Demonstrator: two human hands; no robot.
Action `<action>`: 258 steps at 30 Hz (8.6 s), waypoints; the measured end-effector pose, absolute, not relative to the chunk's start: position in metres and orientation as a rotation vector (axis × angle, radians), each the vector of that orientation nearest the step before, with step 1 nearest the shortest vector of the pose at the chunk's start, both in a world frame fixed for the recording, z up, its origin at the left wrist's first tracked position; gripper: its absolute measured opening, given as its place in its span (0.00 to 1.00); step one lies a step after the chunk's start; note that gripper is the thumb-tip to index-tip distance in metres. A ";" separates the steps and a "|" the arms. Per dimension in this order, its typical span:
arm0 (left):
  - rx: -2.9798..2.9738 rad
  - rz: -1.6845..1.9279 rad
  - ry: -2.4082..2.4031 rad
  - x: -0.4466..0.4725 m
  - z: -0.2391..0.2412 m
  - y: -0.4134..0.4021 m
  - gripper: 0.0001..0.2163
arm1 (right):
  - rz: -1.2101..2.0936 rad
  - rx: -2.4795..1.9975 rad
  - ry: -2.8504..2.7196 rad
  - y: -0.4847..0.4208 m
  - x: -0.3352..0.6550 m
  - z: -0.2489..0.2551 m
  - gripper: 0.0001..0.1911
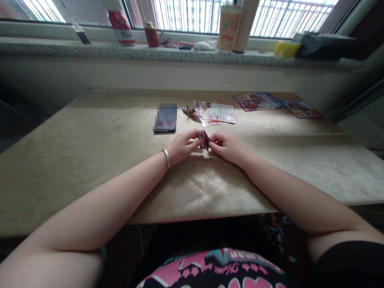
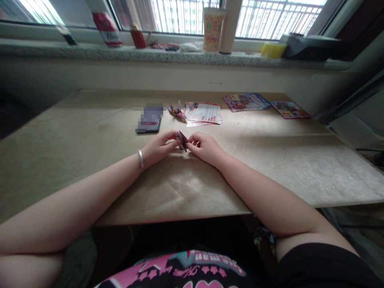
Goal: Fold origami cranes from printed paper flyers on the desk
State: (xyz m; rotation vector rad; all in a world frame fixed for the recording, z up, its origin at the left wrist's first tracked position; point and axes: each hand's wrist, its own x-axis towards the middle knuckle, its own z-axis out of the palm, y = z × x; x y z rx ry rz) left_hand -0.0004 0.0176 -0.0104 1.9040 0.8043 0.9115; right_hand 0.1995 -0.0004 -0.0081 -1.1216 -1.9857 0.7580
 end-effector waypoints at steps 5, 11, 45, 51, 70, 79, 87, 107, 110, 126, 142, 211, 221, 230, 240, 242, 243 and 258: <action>1.874 0.897 0.880 0.001 -0.012 0.016 0.15 | 0.632 -1.115 -1.987 -0.002 0.199 -0.009 0.04; 1.893 0.869 0.894 0.002 -0.014 0.015 0.12 | 0.546 -0.991 -1.950 -0.005 0.198 -0.008 0.12; 1.843 0.797 0.830 0.005 -0.012 0.014 0.13 | 0.115 -0.966 -2.125 -0.003 0.209 0.000 0.01; 1.949 0.760 0.955 0.004 -0.011 0.014 0.13 | 0.015 -0.949 -2.160 -0.005 0.207 0.002 0.04; 2.019 0.870 1.039 0.007 -0.008 0.010 0.10 | 0.030 -0.990 -2.168 -0.007 0.201 0.000 0.02; 2.119 0.908 1.068 0.006 -0.004 0.006 0.09 | 0.067 -0.929 -2.175 -0.007 0.203 -0.001 0.03; 2.149 0.908 1.111 0.007 0.000 0.003 0.12 | 0.069 -0.922 -2.219 -0.006 0.204 -0.002 0.04; 2.128 0.962 1.058 0.007 -0.002 0.004 0.16 | 0.021 -0.882 -2.151 -0.008 0.203 -0.001 0.04; 2.089 0.994 1.051 0.007 -0.003 0.005 0.15 | 0.025 -0.875 -2.156 -0.007 0.204 -0.002 0.03; 1.941 0.993 0.992 0.008 -0.004 0.005 0.14 | 0.499 -1.069 -1.990 -0.008 0.198 -0.001 0.06; 1.941 0.980 0.987 0.007 -0.002 0.007 0.05 | 0.657 -1.047 -1.970 -0.008 0.192 -0.003 0.04; 1.994 1.059 0.995 0.007 -0.006 0.010 0.07 | 1.223 -1.064 -1.470 0.002 0.199 -0.002 0.18; 2.197 0.995 1.061 0.006 -0.005 0.010 0.08 | 1.343 -1.182 -1.391 0.011 0.193 0.008 0.13; 2.627 0.442 1.488 0.013 0.028 0.017 0.10 | 1.330 -1.191 -1.311 0.026 0.176 0.003 0.10; 2.180 0.889 1.355 0.018 -0.004 0.019 0.10 | 1.099 -1.190 -1.400 0.026 0.180 -0.020 0.13; 2.171 0.924 1.325 0.017 -0.006 0.020 0.11 | 1.063 -1.179 -1.435 0.023 0.181 -0.017 0.13; 2.176 0.933 1.313 0.015 -0.006 0.020 0.10 | 1.057 -1.174 -1.452 0.022 0.181 -0.016 0.14; 1.805 1.198 1.135 0.012 -0.010 0.024 0.08 | 0.988 -1.104 -1.461 0.018 0.180 -0.013 0.14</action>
